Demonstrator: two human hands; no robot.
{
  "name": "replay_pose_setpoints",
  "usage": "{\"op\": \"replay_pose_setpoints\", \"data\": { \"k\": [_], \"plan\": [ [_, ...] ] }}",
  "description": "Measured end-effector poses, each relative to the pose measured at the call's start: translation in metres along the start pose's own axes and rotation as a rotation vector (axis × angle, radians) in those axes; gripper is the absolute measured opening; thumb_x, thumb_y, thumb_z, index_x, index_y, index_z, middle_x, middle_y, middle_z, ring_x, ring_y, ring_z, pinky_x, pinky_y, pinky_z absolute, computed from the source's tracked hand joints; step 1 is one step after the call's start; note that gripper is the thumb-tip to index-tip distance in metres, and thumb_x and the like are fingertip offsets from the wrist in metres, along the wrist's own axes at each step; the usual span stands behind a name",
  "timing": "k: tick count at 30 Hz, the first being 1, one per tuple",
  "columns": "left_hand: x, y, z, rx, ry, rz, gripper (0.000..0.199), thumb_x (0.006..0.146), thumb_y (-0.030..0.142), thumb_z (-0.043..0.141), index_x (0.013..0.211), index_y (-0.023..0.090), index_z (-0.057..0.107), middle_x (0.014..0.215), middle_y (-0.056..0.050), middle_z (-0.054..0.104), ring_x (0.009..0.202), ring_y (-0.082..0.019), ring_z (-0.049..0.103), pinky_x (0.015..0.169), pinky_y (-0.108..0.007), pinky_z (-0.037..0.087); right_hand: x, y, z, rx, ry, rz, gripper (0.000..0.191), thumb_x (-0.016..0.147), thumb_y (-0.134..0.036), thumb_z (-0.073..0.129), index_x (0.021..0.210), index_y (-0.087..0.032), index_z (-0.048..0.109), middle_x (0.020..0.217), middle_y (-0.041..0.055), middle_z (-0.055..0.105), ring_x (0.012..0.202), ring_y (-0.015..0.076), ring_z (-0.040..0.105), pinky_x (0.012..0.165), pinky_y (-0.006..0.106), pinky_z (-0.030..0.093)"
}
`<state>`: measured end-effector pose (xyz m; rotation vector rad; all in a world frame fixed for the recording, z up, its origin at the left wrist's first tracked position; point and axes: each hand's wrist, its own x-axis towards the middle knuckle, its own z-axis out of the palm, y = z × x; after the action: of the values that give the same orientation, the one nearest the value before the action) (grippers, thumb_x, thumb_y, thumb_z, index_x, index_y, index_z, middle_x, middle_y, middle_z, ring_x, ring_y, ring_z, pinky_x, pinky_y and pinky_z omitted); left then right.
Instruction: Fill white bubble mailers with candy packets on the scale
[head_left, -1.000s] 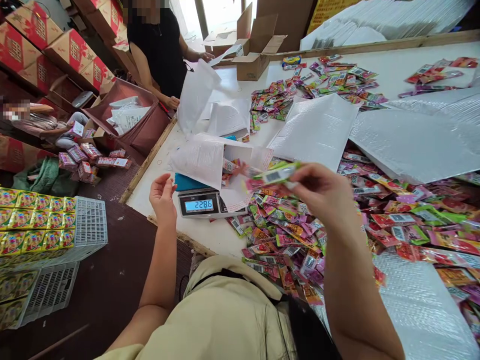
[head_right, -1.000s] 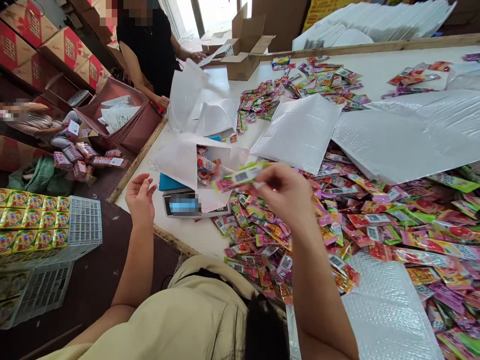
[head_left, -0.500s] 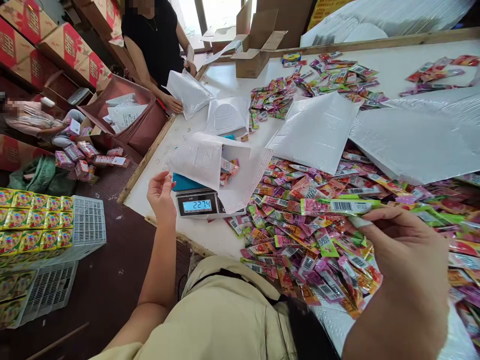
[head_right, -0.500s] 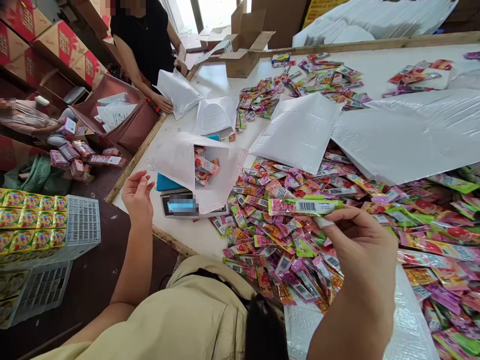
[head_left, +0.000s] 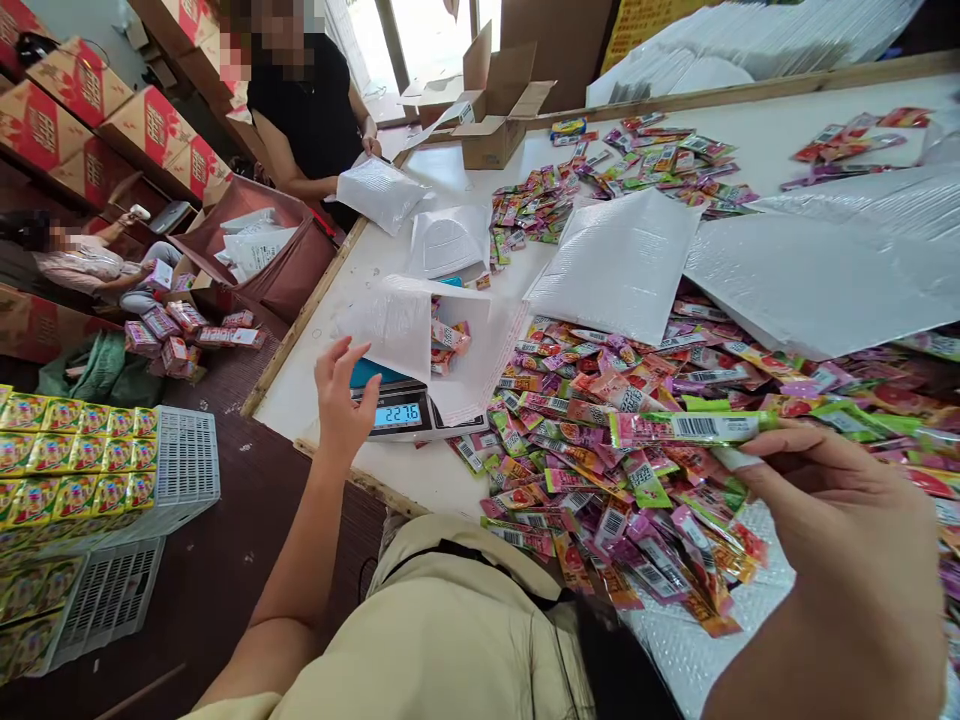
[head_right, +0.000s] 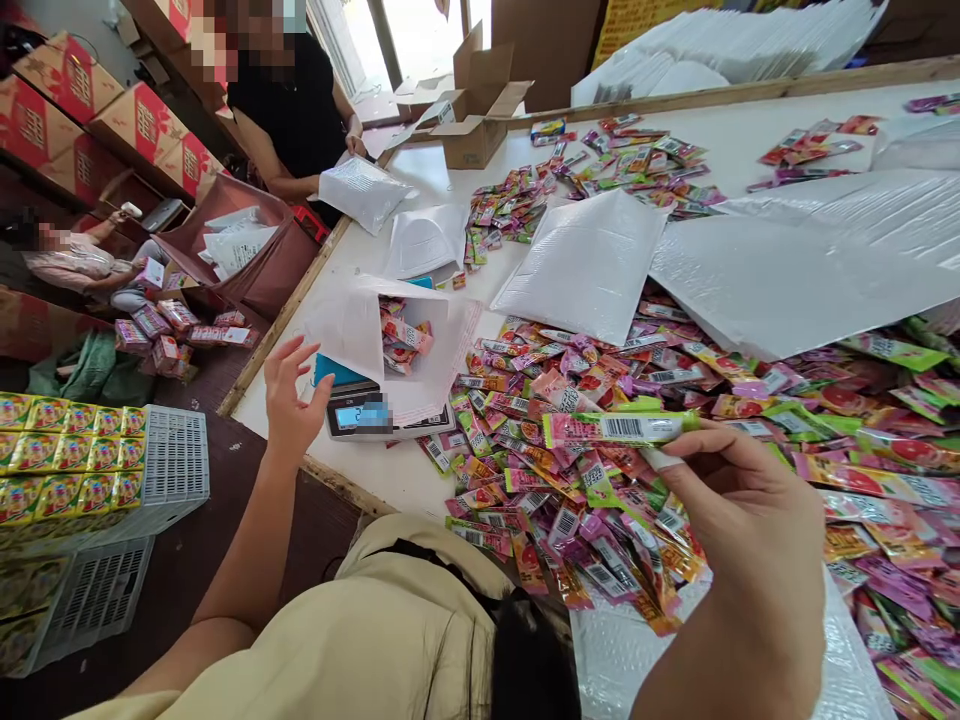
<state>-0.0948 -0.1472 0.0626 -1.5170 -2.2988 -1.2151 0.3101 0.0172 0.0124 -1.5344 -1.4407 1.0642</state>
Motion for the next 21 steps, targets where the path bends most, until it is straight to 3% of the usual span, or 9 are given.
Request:
{"op": "replay_pose_setpoints", "data": {
  "k": [3,5,8,10,12,14,17,19,21],
  "plan": [
    [-0.004,0.000,0.008,0.108,-0.091,0.114,0.049,0.086,0.023,0.069,0.135,0.024,0.062,0.148,-0.017,0.049,0.140,-0.035,0.045,0.114,-0.054,0.041,0.007,0.006,0.007,-0.285,0.014,-0.218,0.011,0.064,-0.036,0.065,0.075,-0.033,0.064,0.102,0.0122,0.068,0.115,0.0419,0.062,0.091,0.065,0.045],
    [-0.007,0.000,0.017,0.141,-0.165,0.173,0.054,0.087,0.022,0.068,0.140,0.024,0.059,0.154,-0.020,0.043,0.144,-0.038,0.041,0.116,-0.058,0.037,0.005,-0.010,0.033,-0.355,-0.028,-0.385,0.012,0.074,-0.031,0.060,0.086,-0.031,0.063,0.119,0.0139,0.067,0.130,0.0399,0.056,0.103,0.065,0.041],
    [-0.008,0.000,0.027,0.141,-0.225,0.214,0.059,0.088,0.021,0.067,0.146,0.025,0.054,0.160,-0.020,0.035,0.151,-0.040,0.032,0.119,-0.060,0.031,-0.001,-0.059,0.108,-0.178,-0.352,-0.553,0.019,0.085,-0.023,0.054,0.102,-0.026,0.061,0.118,0.0116,0.070,0.114,0.0289,0.065,0.099,0.051,0.052],
    [-0.008,0.002,0.029,0.138,-0.225,0.219,0.062,0.089,0.023,0.066,0.149,0.025,0.050,0.162,-0.021,0.033,0.154,-0.039,0.028,0.121,-0.059,0.029,0.001,-0.093,0.168,-0.253,-0.570,-0.620,0.024,0.084,-0.014,0.056,0.107,-0.021,0.061,0.116,0.0130,0.070,0.112,0.0274,0.065,0.099,0.045,0.052],
    [-0.008,0.002,0.027,0.129,-0.208,0.202,0.063,0.089,0.026,0.067,0.150,0.025,0.048,0.163,-0.021,0.032,0.154,-0.039,0.028,0.121,-0.059,0.029,0.010,-0.119,0.222,-0.461,-0.598,-0.664,0.029,0.080,-0.009,0.062,0.109,-0.015,0.061,0.119,0.0180,0.069,0.112,0.0293,0.062,0.097,0.043,0.050],
    [-0.011,-0.001,0.021,0.114,-0.175,0.161,0.065,0.089,0.030,0.069,0.150,0.026,0.047,0.163,-0.020,0.033,0.153,-0.038,0.029,0.121,-0.058,0.030,0.019,-0.132,0.258,-0.600,-0.581,-0.685,0.028,0.081,-0.010,0.066,0.108,-0.012,0.061,0.118,0.0211,0.069,0.113,0.0304,0.060,0.097,0.044,0.048],
    [-0.017,-0.010,0.009,0.087,-0.112,0.064,0.066,0.089,0.034,0.070,0.150,0.027,0.048,0.161,-0.019,0.036,0.152,-0.036,0.031,0.121,-0.056,0.031,0.029,-0.137,0.270,-0.659,-0.600,-0.679,0.007,0.088,-0.010,0.060,0.095,-0.012,0.063,0.102,0.0200,0.071,0.105,0.0272,0.061,0.096,0.044,0.045],
    [-0.021,-0.018,0.003,0.065,-0.075,-0.003,0.067,0.087,0.035,0.073,0.149,0.028,0.049,0.159,-0.018,0.039,0.150,-0.034,0.034,0.120,-0.053,0.034,0.031,-0.137,0.253,-0.689,-0.620,-0.670,0.013,0.091,-0.006,0.052,0.086,-0.012,0.062,0.096,0.0193,0.070,0.101,0.0256,0.062,0.094,0.043,0.044],
    [-0.024,-0.025,-0.001,0.045,-0.049,-0.045,0.068,0.085,0.034,0.074,0.148,0.029,0.049,0.157,-0.016,0.042,0.148,-0.033,0.037,0.119,-0.052,0.036,0.031,-0.134,0.219,-0.720,-0.603,-0.660,0.017,0.088,-0.002,0.050,0.083,-0.014,0.062,0.098,0.0196,0.070,0.100,0.0266,0.062,0.091,0.044,0.043]
  ]
}}
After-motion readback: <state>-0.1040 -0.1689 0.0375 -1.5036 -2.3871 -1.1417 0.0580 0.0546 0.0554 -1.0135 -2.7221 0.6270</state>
